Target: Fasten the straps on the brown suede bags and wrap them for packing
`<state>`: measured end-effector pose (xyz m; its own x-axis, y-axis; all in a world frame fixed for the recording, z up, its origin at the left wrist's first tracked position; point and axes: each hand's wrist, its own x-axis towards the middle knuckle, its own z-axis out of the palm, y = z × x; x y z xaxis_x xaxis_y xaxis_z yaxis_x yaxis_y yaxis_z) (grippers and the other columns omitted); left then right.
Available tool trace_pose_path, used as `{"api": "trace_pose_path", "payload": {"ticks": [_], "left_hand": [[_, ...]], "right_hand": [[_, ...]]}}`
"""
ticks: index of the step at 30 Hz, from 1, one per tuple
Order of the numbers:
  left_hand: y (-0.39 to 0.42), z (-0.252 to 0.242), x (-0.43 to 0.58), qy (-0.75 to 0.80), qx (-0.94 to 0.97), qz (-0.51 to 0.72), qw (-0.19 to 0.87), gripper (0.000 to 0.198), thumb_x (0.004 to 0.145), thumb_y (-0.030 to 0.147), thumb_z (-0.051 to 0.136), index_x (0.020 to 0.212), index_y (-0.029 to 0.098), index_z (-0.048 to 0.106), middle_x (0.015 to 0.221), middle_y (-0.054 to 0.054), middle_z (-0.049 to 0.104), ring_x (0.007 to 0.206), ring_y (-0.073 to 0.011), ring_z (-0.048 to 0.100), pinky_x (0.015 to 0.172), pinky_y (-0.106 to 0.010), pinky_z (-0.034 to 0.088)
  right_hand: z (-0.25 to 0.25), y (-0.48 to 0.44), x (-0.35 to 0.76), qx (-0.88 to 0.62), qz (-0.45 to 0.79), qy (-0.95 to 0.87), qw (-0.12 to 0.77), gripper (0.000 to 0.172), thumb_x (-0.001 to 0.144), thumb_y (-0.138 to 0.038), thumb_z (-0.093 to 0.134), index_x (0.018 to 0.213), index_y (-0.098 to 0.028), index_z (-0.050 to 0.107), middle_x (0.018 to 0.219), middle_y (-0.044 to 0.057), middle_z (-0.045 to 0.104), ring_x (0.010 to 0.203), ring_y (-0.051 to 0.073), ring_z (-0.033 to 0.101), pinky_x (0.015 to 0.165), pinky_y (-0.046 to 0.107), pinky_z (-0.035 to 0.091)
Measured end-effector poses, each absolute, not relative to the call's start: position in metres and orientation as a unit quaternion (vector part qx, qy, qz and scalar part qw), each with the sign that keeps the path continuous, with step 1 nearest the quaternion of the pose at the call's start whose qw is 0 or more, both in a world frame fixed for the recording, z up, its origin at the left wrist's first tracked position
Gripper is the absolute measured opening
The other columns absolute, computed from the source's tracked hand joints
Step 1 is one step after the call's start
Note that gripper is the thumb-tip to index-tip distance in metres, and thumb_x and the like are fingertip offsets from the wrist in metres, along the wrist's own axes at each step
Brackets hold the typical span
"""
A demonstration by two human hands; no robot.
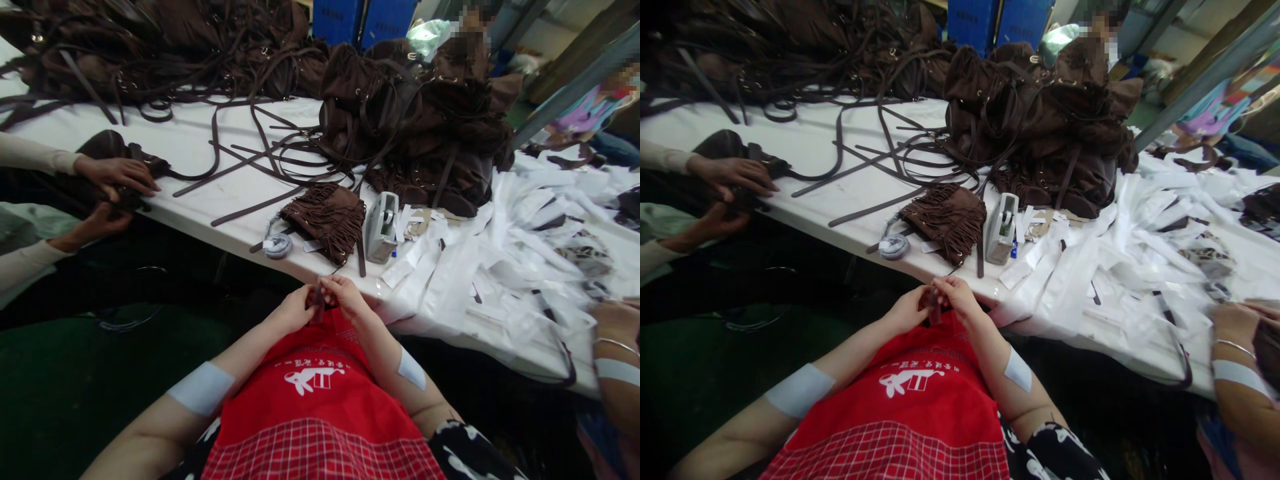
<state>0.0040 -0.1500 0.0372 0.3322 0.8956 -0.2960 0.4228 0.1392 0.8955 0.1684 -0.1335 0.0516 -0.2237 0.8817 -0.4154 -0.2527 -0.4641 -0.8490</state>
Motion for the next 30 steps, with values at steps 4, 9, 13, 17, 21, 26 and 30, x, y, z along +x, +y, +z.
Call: {"api": "trace_pose_path", "payload": {"ticks": [4,9,13,17,21,26,30], "left_hand": [[-0.142,0.034,0.014,0.496,0.590,0.204,0.605,0.016,0.076,0.021,0.057,0.088,0.016,0.067,0.085,-0.007,0.073,0.080,-0.0216,0.069,0.076,-0.033,0.055],[-0.139,0.046,0.011,0.466,0.553,0.191,0.663,0.043,0.092,0.048,0.036,0.097,0.015,0.064,0.061,-0.003,0.064,0.052,-0.0181,0.062,0.053,-0.029,0.050],[-0.127,0.052,0.002,0.484,0.566,0.210,0.634,0.041,0.079,0.054,0.063,0.097,0.018,0.062,0.059,0.003,0.058,0.051,-0.0142,0.054,0.053,-0.025,0.042],[-0.112,0.054,-0.004,0.480,0.579,0.199,0.628,0.039,0.080,0.057,0.062,0.086,0.018,0.067,0.061,0.003,0.057,0.057,-0.0134,0.052,0.056,-0.024,0.039],[-0.108,0.058,-0.005,0.444,0.567,0.128,0.682,0.059,0.083,0.069,0.048,0.086,0.014,0.069,0.058,0.001,0.058,0.042,-0.0107,0.045,0.044,-0.025,0.034],[-0.114,0.058,0.004,0.422,0.535,0.111,0.724,0.066,0.080,0.076,0.045,0.096,0.013,0.060,0.076,-0.009,0.071,0.059,-0.0171,0.066,0.055,-0.028,0.049],[-0.118,0.053,0.014,0.441,0.536,0.135,0.707,0.055,0.079,0.070,0.053,0.093,0.017,0.054,0.067,-0.002,0.067,0.048,-0.0131,0.061,0.049,-0.024,0.045]], "right_hand": [[0.051,-0.137,0.182,-0.541,0.631,-0.374,0.411,0.042,0.070,-0.057,0.071,0.078,-0.017,0.066,0.059,-0.001,0.060,0.042,0.007,0.045,0.041,0.019,0.032],[0.052,-0.135,0.210,-0.652,0.433,-0.446,0.434,0.034,0.077,-0.049,0.064,0.087,-0.017,0.067,0.073,0.003,0.066,0.053,0.012,0.050,0.052,0.025,0.043],[0.051,-0.125,0.222,-0.671,0.289,-0.553,0.402,0.044,0.082,-0.033,0.059,0.124,-0.018,0.063,0.094,0.006,0.067,0.059,0.013,0.052,0.066,0.029,0.048],[0.050,-0.112,0.220,-0.635,0.275,-0.626,0.361,0.048,0.082,-0.023,0.057,0.130,-0.021,0.061,0.109,0.008,0.063,0.067,0.014,0.055,0.077,0.032,0.049],[0.050,-0.102,0.218,-0.610,0.288,-0.654,0.342,0.043,0.083,-0.024,0.060,0.125,-0.020,0.065,0.103,0.007,0.066,0.075,0.016,0.058,0.080,0.033,0.049],[0.047,-0.098,0.220,-0.607,0.335,-0.625,0.360,0.037,0.080,-0.026,0.064,0.117,-0.023,0.069,0.096,0.004,0.070,0.078,0.016,0.060,0.078,0.031,0.050],[0.045,-0.095,0.221,-0.586,0.418,-0.569,0.398,0.035,0.078,-0.028,0.067,0.112,-0.021,0.070,0.091,0.003,0.072,0.079,0.016,0.064,0.074,0.029,0.051]]}}
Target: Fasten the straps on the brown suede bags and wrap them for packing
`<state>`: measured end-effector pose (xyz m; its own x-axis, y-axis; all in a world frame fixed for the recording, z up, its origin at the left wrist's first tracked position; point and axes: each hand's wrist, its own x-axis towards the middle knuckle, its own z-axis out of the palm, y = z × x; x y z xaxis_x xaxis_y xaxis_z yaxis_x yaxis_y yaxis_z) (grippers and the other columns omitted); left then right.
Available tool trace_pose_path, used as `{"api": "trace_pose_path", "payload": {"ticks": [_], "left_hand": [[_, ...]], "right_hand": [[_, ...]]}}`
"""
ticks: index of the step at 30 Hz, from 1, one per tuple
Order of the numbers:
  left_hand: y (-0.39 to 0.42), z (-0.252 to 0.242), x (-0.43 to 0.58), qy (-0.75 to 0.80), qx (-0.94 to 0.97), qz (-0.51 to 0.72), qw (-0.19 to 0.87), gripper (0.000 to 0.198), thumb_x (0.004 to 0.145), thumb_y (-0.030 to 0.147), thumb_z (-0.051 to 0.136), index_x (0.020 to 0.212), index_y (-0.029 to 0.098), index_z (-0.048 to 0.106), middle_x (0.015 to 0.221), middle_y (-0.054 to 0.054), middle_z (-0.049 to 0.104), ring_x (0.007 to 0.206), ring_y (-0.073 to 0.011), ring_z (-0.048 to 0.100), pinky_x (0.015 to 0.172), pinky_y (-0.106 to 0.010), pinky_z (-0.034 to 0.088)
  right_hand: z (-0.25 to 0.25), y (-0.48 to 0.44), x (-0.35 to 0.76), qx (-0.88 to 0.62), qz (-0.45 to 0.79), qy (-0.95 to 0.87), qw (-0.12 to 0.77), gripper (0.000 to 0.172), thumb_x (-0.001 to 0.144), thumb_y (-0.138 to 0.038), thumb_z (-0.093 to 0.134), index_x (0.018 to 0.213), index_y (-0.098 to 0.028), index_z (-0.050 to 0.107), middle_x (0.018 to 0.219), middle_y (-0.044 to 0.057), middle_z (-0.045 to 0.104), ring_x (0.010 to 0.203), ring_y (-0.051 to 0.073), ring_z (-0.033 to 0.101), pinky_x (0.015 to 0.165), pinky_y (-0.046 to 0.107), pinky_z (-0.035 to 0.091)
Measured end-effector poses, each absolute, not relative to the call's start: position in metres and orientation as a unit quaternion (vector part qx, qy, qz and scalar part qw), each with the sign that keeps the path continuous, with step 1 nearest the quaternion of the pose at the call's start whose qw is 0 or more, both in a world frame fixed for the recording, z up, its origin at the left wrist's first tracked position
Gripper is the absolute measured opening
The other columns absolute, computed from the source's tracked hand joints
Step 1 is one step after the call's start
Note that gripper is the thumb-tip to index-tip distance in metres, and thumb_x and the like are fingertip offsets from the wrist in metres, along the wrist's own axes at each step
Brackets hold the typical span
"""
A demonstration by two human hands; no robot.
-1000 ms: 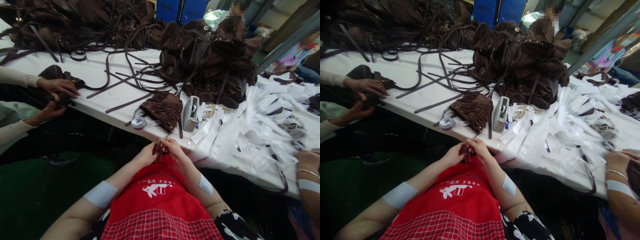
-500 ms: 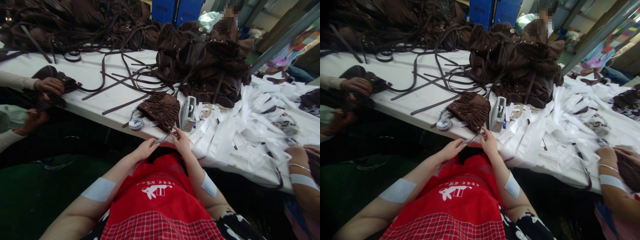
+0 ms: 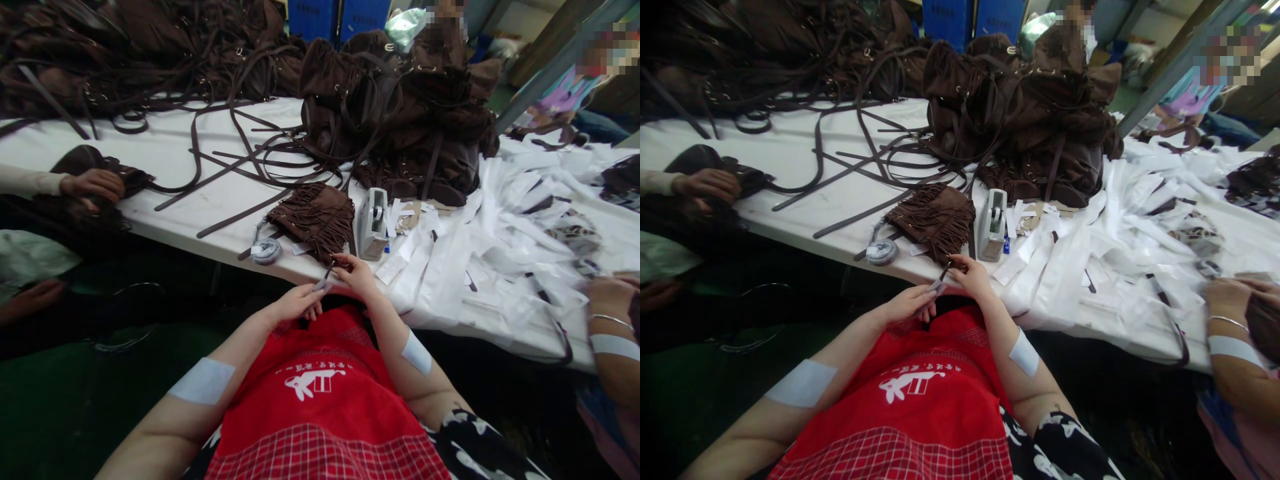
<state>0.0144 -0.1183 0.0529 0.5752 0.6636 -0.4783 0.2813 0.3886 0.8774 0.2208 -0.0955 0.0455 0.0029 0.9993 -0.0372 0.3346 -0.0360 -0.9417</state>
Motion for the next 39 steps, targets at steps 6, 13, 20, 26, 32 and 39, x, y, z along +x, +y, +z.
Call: {"api": "trace_pose_path", "payload": {"ticks": [6,13,20,26,32,39], "left_hand": [[-0.115,0.053,0.025,0.490,0.545,0.163,0.661,0.041,0.086,0.059,0.053,0.078,0.018,0.052,0.059,0.002,0.063,0.045,-0.0116,0.060,0.045,-0.021,0.042],[-0.101,0.056,0.043,0.517,0.531,0.172,0.649,0.035,0.091,0.050,0.051,0.077,0.018,0.052,0.056,0.003,0.061,0.044,-0.0118,0.061,0.044,-0.021,0.041],[-0.091,0.061,0.058,0.525,0.487,0.176,0.676,0.037,0.094,0.052,0.047,0.084,0.017,0.053,0.052,0.004,0.059,0.039,-0.0105,0.058,0.041,-0.019,0.038],[-0.093,0.061,0.055,0.488,0.468,0.216,0.704,0.052,0.092,0.066,0.037,0.091,0.017,0.054,0.057,0.000,0.063,0.045,-0.0146,0.063,0.045,-0.023,0.045],[-0.096,0.054,0.053,0.434,0.509,0.257,0.697,0.066,0.090,0.072,0.028,0.099,0.016,0.060,0.072,-0.006,0.071,0.063,-0.0202,0.068,0.064,-0.035,0.055],[-0.099,0.053,0.036,0.430,0.576,0.283,0.635,0.035,0.089,0.046,0.054,0.107,0.016,0.064,0.105,-0.008,0.072,0.105,-0.0239,0.063,0.099,-0.036,0.046]], "right_hand": [[0.051,-0.092,0.223,-0.575,0.473,-0.533,0.403,0.037,0.078,-0.035,0.066,0.111,-0.018,0.071,0.088,0.005,0.074,0.067,0.014,0.062,0.062,0.026,0.049],[0.049,-0.094,0.226,-0.570,0.469,-0.550,0.389,0.032,0.084,-0.034,0.058,0.109,-0.021,0.074,0.097,0.005,0.075,0.074,0.016,0.063,0.064,0.026,0.049],[0.048,-0.096,0.232,-0.562,0.467,-0.566,0.381,0.036,0.085,-0.036,0.054,0.112,-0.021,0.071,0.097,0.004,0.073,0.064,0.013,0.059,0.060,0.025,0.048],[0.046,-0.116,0.225,-0.652,0.362,-0.545,0.382,0.029,0.084,-0.043,0.059,0.094,-0.018,0.071,0.083,0.007,0.072,0.072,0.019,0.065,0.069,0.030,0.051],[0.054,-0.112,0.211,-0.684,0.357,-0.553,0.315,0.034,0.083,-0.050,0.061,0.084,-0.019,0.073,0.075,0.006,0.073,0.069,0.020,0.066,0.065,0.029,0.046],[0.054,-0.096,0.211,-0.669,0.382,-0.573,0.278,0.039,0.082,-0.052,0.059,0.066,-0.018,0.068,0.056,0.003,0.065,0.052,0.016,0.058,0.053,0.026,0.040]]}}
